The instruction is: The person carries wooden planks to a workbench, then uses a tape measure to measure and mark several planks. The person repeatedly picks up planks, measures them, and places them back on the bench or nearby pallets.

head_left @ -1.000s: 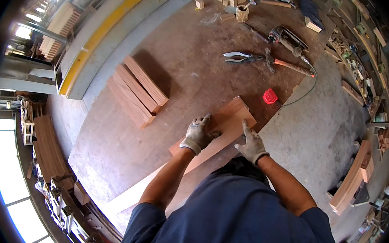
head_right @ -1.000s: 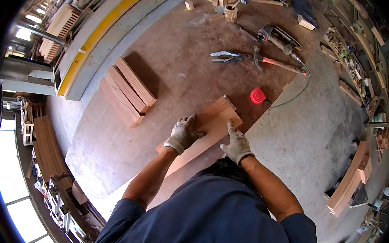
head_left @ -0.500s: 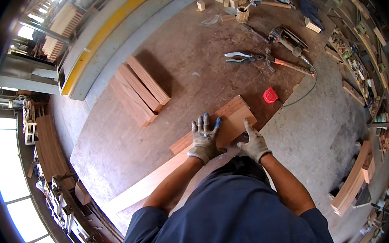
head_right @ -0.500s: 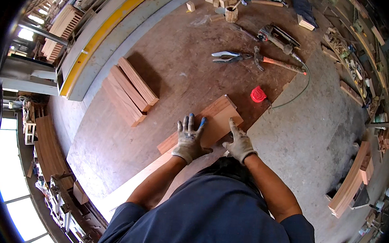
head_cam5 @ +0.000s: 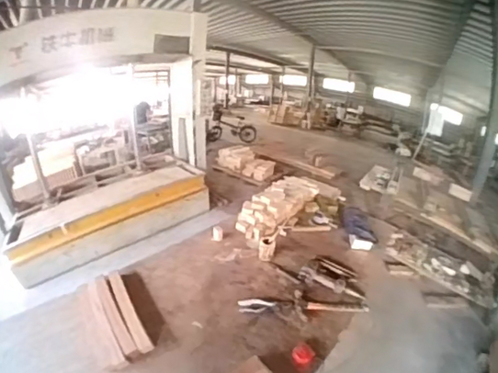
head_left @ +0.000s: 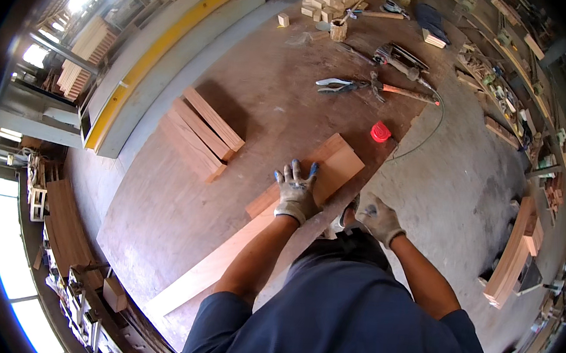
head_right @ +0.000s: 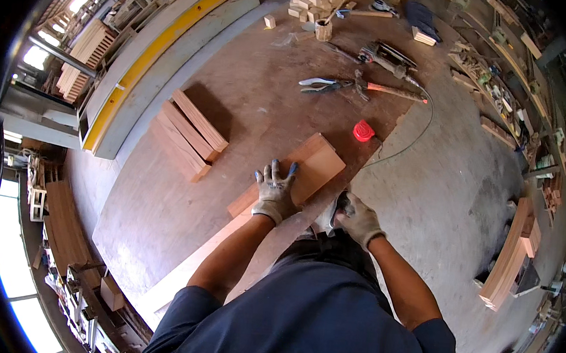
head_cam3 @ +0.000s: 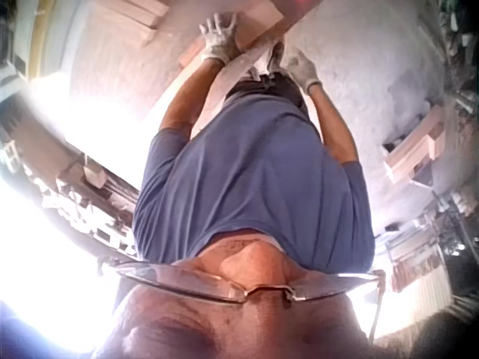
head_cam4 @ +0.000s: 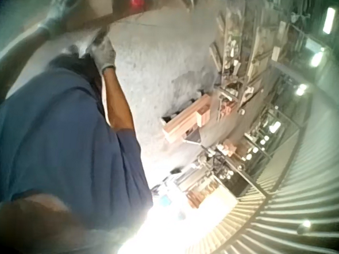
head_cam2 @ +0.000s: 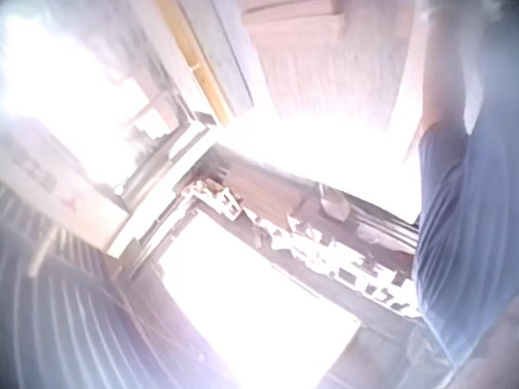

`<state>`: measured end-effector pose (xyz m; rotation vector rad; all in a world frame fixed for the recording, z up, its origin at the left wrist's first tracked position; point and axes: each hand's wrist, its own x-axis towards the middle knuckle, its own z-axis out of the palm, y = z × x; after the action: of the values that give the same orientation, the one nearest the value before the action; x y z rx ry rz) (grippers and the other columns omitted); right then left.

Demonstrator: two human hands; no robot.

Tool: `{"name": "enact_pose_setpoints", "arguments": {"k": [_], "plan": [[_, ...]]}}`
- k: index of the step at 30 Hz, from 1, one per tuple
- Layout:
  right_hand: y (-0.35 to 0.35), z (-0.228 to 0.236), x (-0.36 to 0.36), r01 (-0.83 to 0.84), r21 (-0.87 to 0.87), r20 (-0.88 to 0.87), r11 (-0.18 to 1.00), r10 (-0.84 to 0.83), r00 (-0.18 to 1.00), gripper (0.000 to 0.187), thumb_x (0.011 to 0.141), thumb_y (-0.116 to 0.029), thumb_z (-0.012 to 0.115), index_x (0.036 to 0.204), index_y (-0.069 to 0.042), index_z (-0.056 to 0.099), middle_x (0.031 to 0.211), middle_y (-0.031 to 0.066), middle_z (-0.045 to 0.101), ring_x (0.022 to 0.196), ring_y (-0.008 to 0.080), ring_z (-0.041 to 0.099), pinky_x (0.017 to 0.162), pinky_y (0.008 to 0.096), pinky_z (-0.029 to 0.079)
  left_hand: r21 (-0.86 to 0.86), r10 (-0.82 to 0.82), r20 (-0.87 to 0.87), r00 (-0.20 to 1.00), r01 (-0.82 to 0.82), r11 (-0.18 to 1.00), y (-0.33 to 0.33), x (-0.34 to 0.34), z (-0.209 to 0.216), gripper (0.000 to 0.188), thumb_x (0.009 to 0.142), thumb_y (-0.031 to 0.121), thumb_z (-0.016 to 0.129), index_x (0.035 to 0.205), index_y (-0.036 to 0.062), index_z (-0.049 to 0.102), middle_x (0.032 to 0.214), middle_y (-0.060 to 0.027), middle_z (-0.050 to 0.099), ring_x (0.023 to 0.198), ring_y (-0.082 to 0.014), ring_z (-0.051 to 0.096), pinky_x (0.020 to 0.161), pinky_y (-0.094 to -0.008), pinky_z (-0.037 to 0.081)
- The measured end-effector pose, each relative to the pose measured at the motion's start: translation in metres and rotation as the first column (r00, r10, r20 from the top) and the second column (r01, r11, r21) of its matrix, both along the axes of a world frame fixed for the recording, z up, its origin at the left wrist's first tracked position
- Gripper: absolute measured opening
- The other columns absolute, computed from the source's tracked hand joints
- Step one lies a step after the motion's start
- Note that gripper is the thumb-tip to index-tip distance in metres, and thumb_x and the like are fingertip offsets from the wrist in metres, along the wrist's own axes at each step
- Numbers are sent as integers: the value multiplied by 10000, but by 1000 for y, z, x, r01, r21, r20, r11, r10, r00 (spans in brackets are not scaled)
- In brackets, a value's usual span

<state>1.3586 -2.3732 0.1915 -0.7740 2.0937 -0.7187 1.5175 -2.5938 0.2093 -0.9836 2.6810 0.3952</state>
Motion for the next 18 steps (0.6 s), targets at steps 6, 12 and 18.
{"name": "enact_pose_setpoints", "arguments": {"k": [6, 12, 18], "plan": [[219, -124, 6, 211, 323, -92, 923, -191, 977, 673, 808, -319, 805, 1344, 41, 616, 967, 190, 764, 809, 243, 741, 794, 351, 589, -62, 7, -105, 994, -13, 998, 18, 15, -19, 1029, 761, 515, 803, 1612, 169, 342, 1654, -303, 219, 1534, -526, 158, 1216, -697, 96], [386, -188, 58, 509, 574, 200, 641, -712, 673, 572, 827, -205, 841, 1281, 76, 634, 1038, 184, 748, 778, 264, 736, 640, 380, 599, -109, -55, -198, 979, 34, 993, 51, 37, -42, 956, 811, 433, 781, 1571, 32, 362, 1635, -289, 277, 1541, -479, 185, 1251, -628, 118], [413, -144, 123, 791, 393, 297, 470, -879, 374, 620, 843, -230, 827, 1312, 108, 604, 1067, 197, 730, 814, 243, 720, 648, 352, 595, 58, -374, -355, 857, 419, 906, 173, 35, -34, 809, 857, 350, 756, 1515, 13, 428, 1581, -298, 371, 1479, -488, 317, 1241, -560, 251]]}}
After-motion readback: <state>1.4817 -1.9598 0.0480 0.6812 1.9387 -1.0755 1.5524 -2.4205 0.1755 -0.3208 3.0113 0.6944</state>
